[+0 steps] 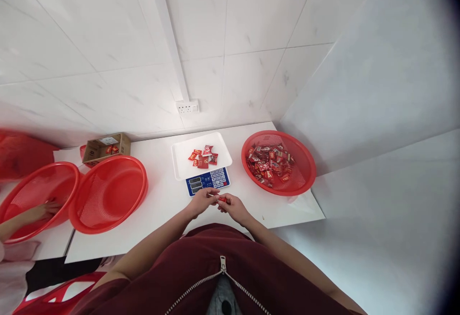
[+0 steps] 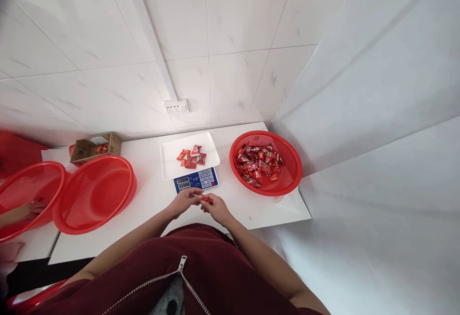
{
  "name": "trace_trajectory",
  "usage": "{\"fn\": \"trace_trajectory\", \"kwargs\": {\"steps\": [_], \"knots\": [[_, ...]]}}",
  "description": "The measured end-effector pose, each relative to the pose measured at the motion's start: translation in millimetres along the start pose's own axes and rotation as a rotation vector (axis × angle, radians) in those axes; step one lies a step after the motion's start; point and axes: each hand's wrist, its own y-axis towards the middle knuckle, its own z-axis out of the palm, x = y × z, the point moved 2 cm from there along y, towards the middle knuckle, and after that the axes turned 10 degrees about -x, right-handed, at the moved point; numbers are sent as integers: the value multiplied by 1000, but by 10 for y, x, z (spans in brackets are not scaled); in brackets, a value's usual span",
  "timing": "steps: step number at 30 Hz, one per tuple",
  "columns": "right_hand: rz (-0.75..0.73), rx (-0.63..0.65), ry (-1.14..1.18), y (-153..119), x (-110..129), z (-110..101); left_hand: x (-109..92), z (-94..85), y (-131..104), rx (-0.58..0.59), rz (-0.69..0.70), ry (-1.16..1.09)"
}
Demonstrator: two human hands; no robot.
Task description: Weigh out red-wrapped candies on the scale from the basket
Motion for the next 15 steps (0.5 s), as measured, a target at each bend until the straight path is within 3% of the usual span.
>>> {"fn": "trace_trajectory", "kwargs": {"steps": [5,10,15], "knots": [[35,15,53,32,43,52,-5,-68,-38,19,-86,-118],[95,-8,116,27,50,65,45,-60,-89,-47,-77,-163],[143,46,133,12,64,28,51,-53,-96,-37,-105,-195]]}}
